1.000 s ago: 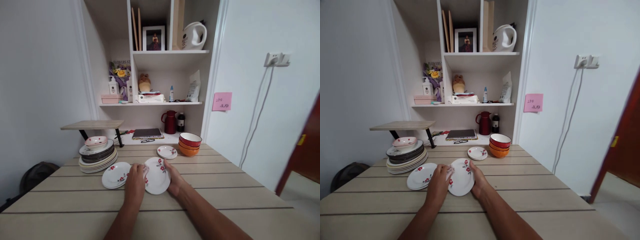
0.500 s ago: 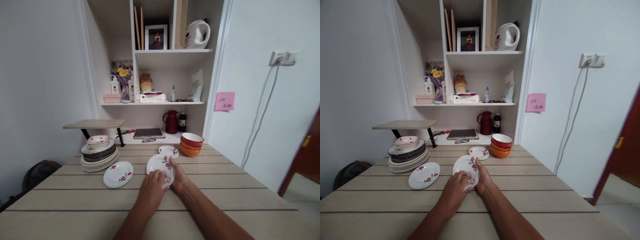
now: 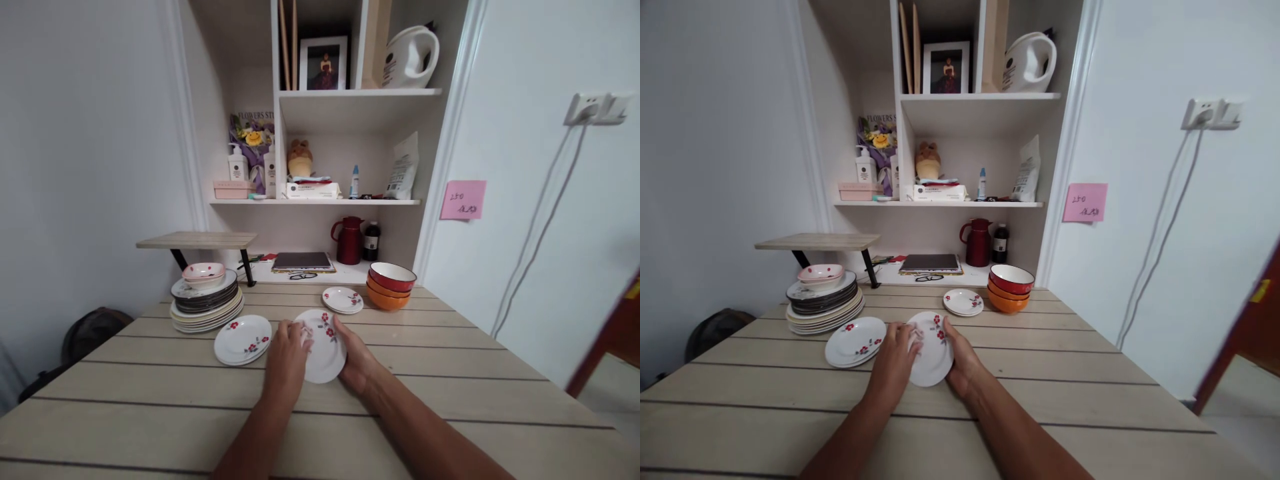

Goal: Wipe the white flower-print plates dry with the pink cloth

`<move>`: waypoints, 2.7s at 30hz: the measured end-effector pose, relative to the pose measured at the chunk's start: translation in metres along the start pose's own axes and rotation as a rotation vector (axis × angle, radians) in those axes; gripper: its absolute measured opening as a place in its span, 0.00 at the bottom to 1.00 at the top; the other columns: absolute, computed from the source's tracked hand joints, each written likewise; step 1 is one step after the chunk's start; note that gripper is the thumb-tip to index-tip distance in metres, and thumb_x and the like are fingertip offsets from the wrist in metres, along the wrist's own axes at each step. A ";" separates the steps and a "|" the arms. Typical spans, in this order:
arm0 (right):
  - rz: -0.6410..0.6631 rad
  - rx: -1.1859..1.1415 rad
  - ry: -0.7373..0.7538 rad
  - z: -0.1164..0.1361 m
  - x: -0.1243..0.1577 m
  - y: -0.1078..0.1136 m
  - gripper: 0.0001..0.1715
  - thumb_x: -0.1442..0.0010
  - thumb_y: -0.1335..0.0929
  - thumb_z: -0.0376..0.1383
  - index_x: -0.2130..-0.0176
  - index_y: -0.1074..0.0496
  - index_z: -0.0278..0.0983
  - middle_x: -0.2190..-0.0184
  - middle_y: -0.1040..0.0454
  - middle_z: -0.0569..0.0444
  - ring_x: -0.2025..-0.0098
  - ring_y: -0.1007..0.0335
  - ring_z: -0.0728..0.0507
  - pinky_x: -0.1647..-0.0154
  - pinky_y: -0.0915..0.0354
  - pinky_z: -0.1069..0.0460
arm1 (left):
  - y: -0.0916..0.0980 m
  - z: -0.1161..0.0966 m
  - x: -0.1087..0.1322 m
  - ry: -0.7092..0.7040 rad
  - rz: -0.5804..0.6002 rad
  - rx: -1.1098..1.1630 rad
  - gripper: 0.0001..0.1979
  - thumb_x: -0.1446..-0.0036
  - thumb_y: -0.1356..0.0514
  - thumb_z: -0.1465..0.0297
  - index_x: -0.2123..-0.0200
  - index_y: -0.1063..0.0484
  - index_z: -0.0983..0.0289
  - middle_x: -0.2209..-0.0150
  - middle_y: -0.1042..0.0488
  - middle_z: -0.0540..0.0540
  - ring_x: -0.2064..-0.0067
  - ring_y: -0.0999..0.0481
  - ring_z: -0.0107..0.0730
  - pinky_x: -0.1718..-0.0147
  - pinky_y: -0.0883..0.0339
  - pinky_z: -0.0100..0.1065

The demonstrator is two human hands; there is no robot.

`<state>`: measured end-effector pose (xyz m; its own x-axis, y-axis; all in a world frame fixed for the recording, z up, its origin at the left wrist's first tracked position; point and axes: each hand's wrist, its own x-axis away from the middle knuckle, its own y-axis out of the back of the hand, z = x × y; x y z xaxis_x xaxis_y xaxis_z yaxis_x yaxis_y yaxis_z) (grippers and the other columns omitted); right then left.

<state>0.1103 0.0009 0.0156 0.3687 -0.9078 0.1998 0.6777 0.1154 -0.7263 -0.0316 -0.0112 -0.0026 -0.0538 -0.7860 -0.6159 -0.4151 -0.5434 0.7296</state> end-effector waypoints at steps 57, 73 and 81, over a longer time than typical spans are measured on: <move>0.241 -0.111 -0.108 0.009 0.002 0.003 0.39 0.37 0.42 0.58 0.48 0.30 0.29 0.55 0.23 0.41 0.51 0.26 0.39 0.45 0.37 0.45 | 0.000 -0.022 0.001 -0.378 -0.063 0.148 0.17 0.45 0.41 0.77 0.54 0.26 0.53 0.33 0.44 0.52 0.35 0.42 0.49 0.41 0.43 0.58; 0.231 -0.043 -0.109 0.007 0.005 0.000 0.40 0.39 0.41 0.59 0.49 0.30 0.29 0.58 0.21 0.41 0.53 0.25 0.37 0.46 0.37 0.43 | 0.011 -0.014 -0.006 -0.592 0.054 0.017 0.18 0.39 0.46 0.74 0.47 0.30 0.58 0.37 0.37 0.54 0.34 0.42 0.40 0.36 0.49 0.53; 0.154 -0.156 0.090 0.020 -0.004 0.012 0.32 0.37 0.40 0.54 0.52 0.28 0.31 0.58 0.21 0.42 0.53 0.25 0.38 0.45 0.36 0.43 | -0.010 -0.017 0.007 -0.531 -0.022 -0.030 0.19 0.41 0.46 0.78 0.48 0.29 0.61 0.41 0.32 0.61 0.40 0.33 0.43 0.43 0.34 0.47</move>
<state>0.1301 0.0144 0.0191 0.3974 -0.9173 0.0243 0.5088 0.1983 -0.8377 -0.0122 -0.0163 -0.0095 -0.5011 -0.5209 -0.6911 -0.3959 -0.5722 0.7183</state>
